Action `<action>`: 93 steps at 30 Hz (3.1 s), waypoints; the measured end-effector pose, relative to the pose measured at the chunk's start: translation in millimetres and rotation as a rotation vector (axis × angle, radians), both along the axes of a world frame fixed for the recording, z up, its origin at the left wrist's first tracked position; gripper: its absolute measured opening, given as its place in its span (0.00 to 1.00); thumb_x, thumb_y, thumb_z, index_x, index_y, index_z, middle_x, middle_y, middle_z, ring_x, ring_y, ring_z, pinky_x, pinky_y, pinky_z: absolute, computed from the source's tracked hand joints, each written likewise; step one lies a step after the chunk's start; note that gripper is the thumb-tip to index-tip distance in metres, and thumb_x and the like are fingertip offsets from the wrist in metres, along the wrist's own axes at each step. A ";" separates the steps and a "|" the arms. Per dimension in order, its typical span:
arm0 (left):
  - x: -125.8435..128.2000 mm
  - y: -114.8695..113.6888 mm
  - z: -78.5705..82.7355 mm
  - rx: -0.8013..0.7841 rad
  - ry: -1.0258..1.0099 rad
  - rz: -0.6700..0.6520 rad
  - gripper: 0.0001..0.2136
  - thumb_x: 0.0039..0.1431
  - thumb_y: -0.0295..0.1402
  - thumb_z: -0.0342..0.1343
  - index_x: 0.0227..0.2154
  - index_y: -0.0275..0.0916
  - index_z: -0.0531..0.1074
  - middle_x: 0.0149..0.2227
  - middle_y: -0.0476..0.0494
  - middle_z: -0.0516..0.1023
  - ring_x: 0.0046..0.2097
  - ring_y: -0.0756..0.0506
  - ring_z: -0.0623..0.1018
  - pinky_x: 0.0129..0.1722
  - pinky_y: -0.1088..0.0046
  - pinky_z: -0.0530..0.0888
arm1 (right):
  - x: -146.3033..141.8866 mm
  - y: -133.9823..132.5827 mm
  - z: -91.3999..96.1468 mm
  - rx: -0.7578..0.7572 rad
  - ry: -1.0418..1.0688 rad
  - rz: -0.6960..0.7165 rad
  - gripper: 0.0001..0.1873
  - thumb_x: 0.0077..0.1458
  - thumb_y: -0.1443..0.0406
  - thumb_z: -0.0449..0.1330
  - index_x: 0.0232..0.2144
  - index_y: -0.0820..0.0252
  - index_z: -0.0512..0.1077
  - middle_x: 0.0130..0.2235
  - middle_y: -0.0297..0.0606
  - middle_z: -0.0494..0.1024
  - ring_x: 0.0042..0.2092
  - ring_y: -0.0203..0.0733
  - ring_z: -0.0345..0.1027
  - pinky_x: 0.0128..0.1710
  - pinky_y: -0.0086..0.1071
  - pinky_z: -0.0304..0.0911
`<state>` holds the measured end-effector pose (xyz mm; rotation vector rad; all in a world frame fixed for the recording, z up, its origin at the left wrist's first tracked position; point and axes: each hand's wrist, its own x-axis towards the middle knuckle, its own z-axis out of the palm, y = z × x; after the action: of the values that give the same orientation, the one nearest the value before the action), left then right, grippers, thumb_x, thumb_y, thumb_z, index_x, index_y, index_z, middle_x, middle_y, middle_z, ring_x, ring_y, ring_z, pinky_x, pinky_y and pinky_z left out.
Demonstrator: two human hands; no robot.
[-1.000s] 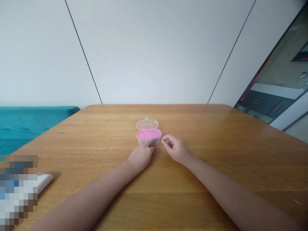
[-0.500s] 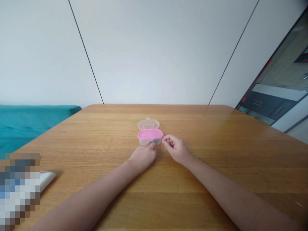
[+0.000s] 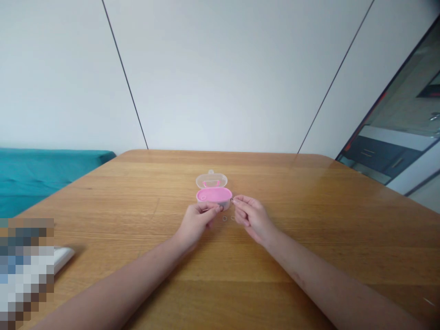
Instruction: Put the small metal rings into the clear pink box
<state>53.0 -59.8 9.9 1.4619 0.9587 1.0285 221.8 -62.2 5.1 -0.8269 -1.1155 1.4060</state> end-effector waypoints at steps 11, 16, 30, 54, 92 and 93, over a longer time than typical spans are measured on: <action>2.0 -3.1 0.8 -0.093 -0.138 0.022 0.14 0.47 0.43 0.58 0.27 0.33 0.72 0.16 0.54 0.62 0.19 0.56 0.59 0.19 0.79 0.52 | -10.8 -11.3 -3.5 0.196 -0.318 -0.108 0.09 0.51 0.60 0.57 0.27 0.62 0.68 0.15 0.25 0.59 0.15 0.26 0.46 0.13 0.23 0.41; 5.2 -6.7 -0.6 -0.139 -0.174 -0.013 0.13 0.47 0.42 0.58 0.24 0.34 0.70 0.16 0.54 0.62 0.19 0.56 0.59 0.19 0.80 0.53 | -11.7 -15.9 -5.1 0.397 -0.547 -0.246 0.08 0.51 0.63 0.56 0.26 0.62 0.70 0.18 0.28 0.60 0.20 0.30 0.51 0.19 0.25 0.49; 7.6 -6.9 -1.2 -0.212 -0.230 0.009 0.13 0.44 0.41 0.61 0.25 0.33 0.71 0.16 0.55 0.62 0.18 0.57 0.58 0.18 0.80 0.52 | -7.5 -15.1 -6.9 0.530 -0.696 -0.279 0.08 0.51 0.64 0.55 0.27 0.61 0.73 0.17 0.27 0.56 0.20 0.30 0.49 0.21 0.26 0.48; -11.1 68.1 52.9 0.610 1.036 0.031 0.07 0.46 0.30 0.51 0.23 0.37 0.74 0.28 0.44 0.75 0.28 0.49 0.71 0.26 0.76 0.64 | 41.0 27.7 -10.4 0.227 -1.133 0.022 0.08 0.42 0.66 0.61 0.28 0.63 0.76 0.17 0.29 0.65 0.19 0.28 0.53 0.20 0.24 0.47; -3.9 93.9 45.7 0.581 1.154 -0.007 0.07 0.45 0.29 0.53 0.25 0.38 0.76 0.29 0.45 0.77 0.29 0.48 0.73 0.27 0.76 0.64 | 39.0 26.5 -17.2 0.274 -1.195 0.089 0.08 0.43 0.67 0.59 0.29 0.62 0.76 0.18 0.30 0.68 0.19 0.29 0.56 0.21 0.24 0.50; -4.0 94.2 45.6 0.582 1.147 -0.001 0.06 0.45 0.30 0.54 0.25 0.38 0.75 0.28 0.45 0.77 0.29 0.48 0.73 0.26 0.77 0.64 | 39.0 26.3 -16.6 0.275 -1.198 0.089 0.08 0.43 0.67 0.59 0.29 0.62 0.76 0.18 0.30 0.68 0.19 0.29 0.57 0.21 0.24 0.51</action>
<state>49.1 34.4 55.5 2.6416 1.4889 0.3854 260.8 -35.9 -11.6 -1.4732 -2.1886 0.6995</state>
